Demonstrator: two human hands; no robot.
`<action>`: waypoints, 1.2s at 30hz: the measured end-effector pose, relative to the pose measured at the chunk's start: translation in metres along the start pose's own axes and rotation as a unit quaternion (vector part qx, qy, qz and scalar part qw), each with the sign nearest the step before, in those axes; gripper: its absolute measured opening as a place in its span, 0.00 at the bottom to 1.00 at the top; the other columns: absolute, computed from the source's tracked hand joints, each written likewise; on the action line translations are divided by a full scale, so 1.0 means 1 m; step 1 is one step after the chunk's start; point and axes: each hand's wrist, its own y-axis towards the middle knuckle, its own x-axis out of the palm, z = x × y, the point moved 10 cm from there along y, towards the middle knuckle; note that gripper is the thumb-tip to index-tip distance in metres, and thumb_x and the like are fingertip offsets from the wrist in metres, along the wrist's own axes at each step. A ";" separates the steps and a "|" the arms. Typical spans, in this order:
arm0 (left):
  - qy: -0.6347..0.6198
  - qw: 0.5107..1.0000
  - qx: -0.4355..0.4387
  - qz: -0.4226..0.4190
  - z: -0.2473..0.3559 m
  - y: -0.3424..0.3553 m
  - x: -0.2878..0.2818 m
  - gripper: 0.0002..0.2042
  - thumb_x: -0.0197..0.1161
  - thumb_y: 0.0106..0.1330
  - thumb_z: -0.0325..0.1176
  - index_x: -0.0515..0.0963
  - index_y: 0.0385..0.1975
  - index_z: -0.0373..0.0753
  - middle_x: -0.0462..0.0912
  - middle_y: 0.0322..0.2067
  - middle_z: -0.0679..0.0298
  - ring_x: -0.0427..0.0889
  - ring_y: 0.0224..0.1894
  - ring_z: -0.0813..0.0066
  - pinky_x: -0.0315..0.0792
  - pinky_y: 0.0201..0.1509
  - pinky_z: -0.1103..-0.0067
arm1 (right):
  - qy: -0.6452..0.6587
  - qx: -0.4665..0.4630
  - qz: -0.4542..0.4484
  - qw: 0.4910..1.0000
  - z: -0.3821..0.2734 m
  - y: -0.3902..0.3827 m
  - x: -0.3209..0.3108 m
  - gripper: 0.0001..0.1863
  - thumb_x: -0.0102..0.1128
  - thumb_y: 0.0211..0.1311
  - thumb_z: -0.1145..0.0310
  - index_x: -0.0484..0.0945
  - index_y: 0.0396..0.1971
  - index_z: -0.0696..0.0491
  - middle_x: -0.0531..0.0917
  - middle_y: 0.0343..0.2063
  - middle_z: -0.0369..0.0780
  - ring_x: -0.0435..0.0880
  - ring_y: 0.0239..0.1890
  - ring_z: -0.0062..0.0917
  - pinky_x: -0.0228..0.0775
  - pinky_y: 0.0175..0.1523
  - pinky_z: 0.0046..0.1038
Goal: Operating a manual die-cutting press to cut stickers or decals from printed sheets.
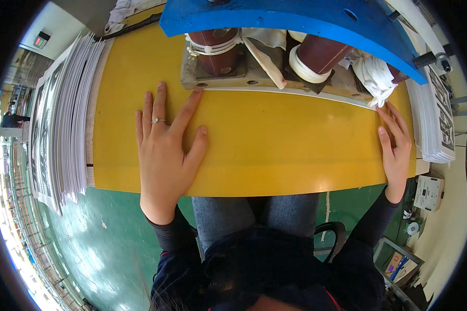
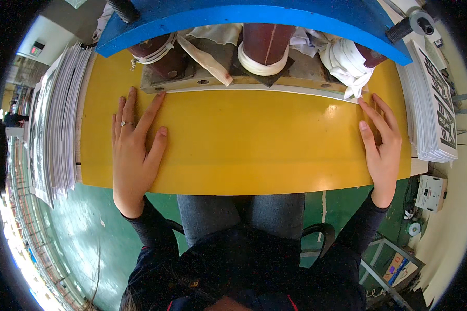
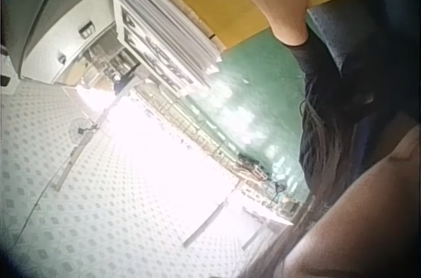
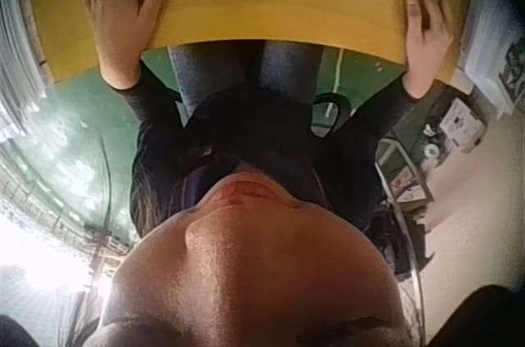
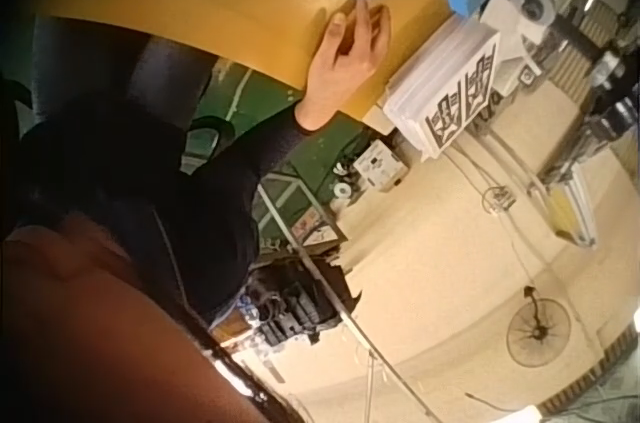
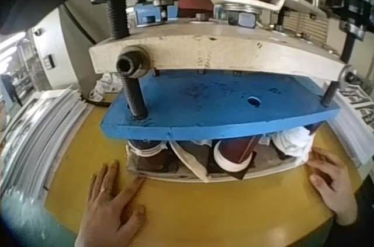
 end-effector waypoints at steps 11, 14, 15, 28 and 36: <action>-0.011 1.000 0.003 -0.003 0.000 0.000 0.002 0.25 0.58 0.67 0.43 0.75 0.66 0.56 0.62 0.71 0.39 0.58 0.73 0.35 0.49 0.77 0.51 | 0.013 0.019 -0.002 1.000 0.001 -0.003 0.000 0.19 0.59 0.68 0.66 0.83 0.58 0.51 0.78 0.62 0.48 0.78 0.63 0.40 0.70 0.63 0.33; -0.024 1.000 0.006 -0.005 0.002 0.002 0.003 0.25 0.57 0.68 0.42 0.74 0.67 0.55 0.62 0.71 0.41 0.57 0.74 0.36 0.49 0.77 0.51 | 0.000 0.013 0.005 1.000 0.001 -0.003 -0.004 0.19 0.61 0.67 0.66 0.83 0.56 0.51 0.78 0.62 0.49 0.78 0.63 0.41 0.69 0.64 0.34; -0.032 0.999 0.018 -0.007 0.003 0.001 0.003 0.25 0.57 0.68 0.42 0.74 0.67 0.55 0.62 0.71 0.41 0.57 0.74 0.36 0.49 0.77 0.51 | -0.002 -0.005 0.006 1.000 -0.001 -0.003 -0.002 0.19 0.62 0.66 0.66 0.84 0.56 0.51 0.78 0.61 0.49 0.78 0.62 0.42 0.69 0.65 0.35; -0.007 1.000 0.007 -0.020 0.000 0.001 0.006 0.26 0.53 0.69 0.39 0.72 0.69 0.53 0.60 0.73 0.46 0.56 0.76 0.40 0.47 0.78 0.53 | 0.021 0.011 0.028 0.999 0.000 -0.004 -0.004 0.18 0.65 0.64 0.64 0.85 0.54 0.49 0.78 0.60 0.50 0.77 0.63 0.45 0.67 0.67 0.39; 0.003 1.000 0.010 -0.027 -0.001 0.001 0.007 0.26 0.53 0.70 0.40 0.72 0.69 0.52 0.59 0.74 0.46 0.56 0.76 0.42 0.47 0.78 0.53 | 0.013 -0.001 0.032 0.999 0.000 -0.003 -0.004 0.18 0.64 0.64 0.63 0.85 0.54 0.47 0.78 0.59 0.50 0.76 0.63 0.45 0.67 0.66 0.40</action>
